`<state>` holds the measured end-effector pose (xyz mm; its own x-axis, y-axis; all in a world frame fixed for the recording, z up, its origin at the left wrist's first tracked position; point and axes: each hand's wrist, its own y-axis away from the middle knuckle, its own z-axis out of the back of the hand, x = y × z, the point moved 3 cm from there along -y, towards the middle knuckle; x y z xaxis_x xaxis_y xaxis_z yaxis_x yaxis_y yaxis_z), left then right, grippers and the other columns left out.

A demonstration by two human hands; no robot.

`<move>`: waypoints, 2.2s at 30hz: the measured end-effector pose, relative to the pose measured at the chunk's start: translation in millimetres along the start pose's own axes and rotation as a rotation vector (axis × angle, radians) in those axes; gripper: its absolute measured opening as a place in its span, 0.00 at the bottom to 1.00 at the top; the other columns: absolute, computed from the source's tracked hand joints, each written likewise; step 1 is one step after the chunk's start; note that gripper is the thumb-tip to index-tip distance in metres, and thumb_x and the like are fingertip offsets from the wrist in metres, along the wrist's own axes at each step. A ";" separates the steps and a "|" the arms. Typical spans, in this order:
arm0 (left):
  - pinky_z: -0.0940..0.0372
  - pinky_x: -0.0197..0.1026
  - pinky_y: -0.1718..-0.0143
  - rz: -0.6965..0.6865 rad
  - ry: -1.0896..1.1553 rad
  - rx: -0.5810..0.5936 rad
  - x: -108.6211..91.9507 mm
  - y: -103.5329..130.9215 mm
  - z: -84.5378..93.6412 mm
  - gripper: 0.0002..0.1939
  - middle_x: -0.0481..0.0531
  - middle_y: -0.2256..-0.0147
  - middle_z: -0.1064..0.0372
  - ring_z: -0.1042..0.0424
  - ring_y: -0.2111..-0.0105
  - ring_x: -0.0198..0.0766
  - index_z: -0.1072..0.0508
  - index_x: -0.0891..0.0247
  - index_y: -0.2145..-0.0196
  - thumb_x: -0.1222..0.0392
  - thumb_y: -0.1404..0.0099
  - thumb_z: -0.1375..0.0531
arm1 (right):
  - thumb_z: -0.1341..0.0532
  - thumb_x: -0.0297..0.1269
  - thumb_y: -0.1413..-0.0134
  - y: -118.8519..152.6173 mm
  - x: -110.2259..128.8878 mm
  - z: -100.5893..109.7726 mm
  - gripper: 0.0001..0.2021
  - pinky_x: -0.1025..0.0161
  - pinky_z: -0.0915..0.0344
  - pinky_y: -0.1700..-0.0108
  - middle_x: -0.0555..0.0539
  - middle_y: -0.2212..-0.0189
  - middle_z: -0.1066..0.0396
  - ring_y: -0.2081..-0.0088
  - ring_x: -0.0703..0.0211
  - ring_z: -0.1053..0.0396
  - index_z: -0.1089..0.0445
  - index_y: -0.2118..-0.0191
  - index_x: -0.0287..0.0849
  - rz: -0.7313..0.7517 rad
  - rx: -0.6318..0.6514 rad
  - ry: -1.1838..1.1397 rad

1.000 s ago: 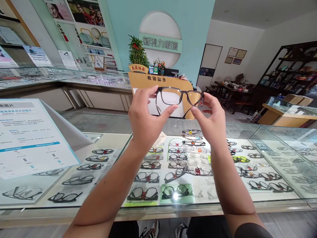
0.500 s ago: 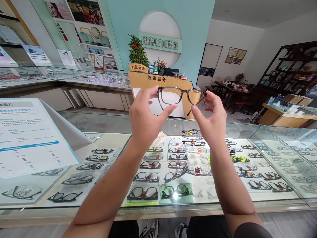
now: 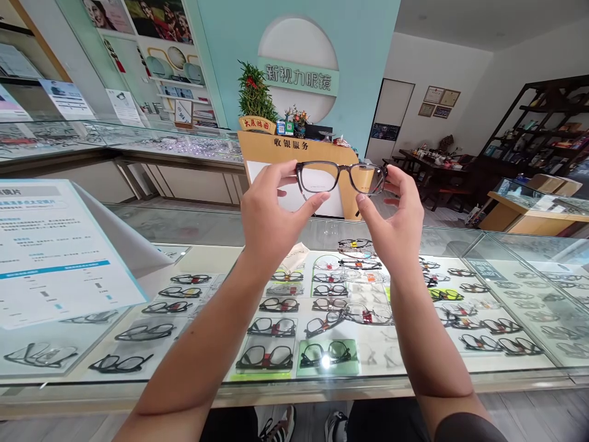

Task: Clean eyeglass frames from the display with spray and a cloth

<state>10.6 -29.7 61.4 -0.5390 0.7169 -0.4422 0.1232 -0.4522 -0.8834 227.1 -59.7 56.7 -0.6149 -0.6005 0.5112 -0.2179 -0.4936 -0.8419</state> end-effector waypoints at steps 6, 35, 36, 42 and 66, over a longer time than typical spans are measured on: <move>0.24 0.50 0.53 -0.058 -0.020 -0.068 -5.4 2.2 1.7 0.30 0.53 0.50 0.19 0.17 0.53 0.48 0.25 0.56 0.46 0.51 0.41 0.20 | 0.33 0.42 0.37 0.2 -3.0 -2.6 0.26 0.39 0.26 0.42 0.40 0.40 0.24 0.42 0.42 0.25 0.32 0.35 0.52 0.032 -0.012 0.028; 0.24 0.50 0.56 -0.060 0.071 -0.032 6.2 -2.5 -1.1 0.31 0.54 0.50 0.19 0.18 0.49 0.51 0.25 0.54 0.45 0.44 0.40 0.21 | 0.33 0.43 0.37 1.4 -4.2 -3.4 0.29 0.41 0.24 0.44 0.39 0.37 0.29 0.40 0.41 0.27 0.35 0.32 0.52 0.054 -0.025 0.029; 0.24 0.49 0.57 -0.039 0.096 -0.017 8.0 -3.3 -1.6 0.30 0.55 0.50 0.18 0.18 0.49 0.50 0.25 0.54 0.45 0.44 0.40 0.21 | 0.33 0.43 0.37 1.4 -4.1 -3.1 0.29 0.41 0.24 0.44 0.39 0.37 0.29 0.40 0.41 0.27 0.35 0.32 0.52 0.066 -0.028 0.030; 0.23 0.46 0.55 0.120 0.233 0.091 22.8 -9.3 -4.8 0.28 0.55 0.46 0.17 0.17 0.48 0.48 0.23 0.54 0.46 0.46 0.39 0.23 | 0.34 0.42 0.36 3.0 -0.5 -2.4 0.29 0.40 0.25 0.44 0.39 0.36 0.30 0.41 0.41 0.27 0.36 0.31 0.53 0.132 -0.037 0.048; 0.25 0.51 0.54 -0.104 -0.035 -0.086 10.7 4.6 -10.0 0.35 0.56 0.51 0.25 0.21 0.50 0.52 0.28 0.55 0.44 0.39 0.41 0.22 | 0.33 0.43 0.37 -1.0 -17.7 -16.5 0.27 0.40 0.27 0.40 0.39 0.39 0.26 0.43 0.44 0.26 0.34 0.35 0.49 0.013 -0.010 -0.010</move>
<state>13.8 -18.8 51.1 -0.5814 0.7377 -0.3432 0.1351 -0.3285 -0.9348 225.7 -38.2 45.5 -0.6103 -0.6129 0.5019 -0.2177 -0.4794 -0.8501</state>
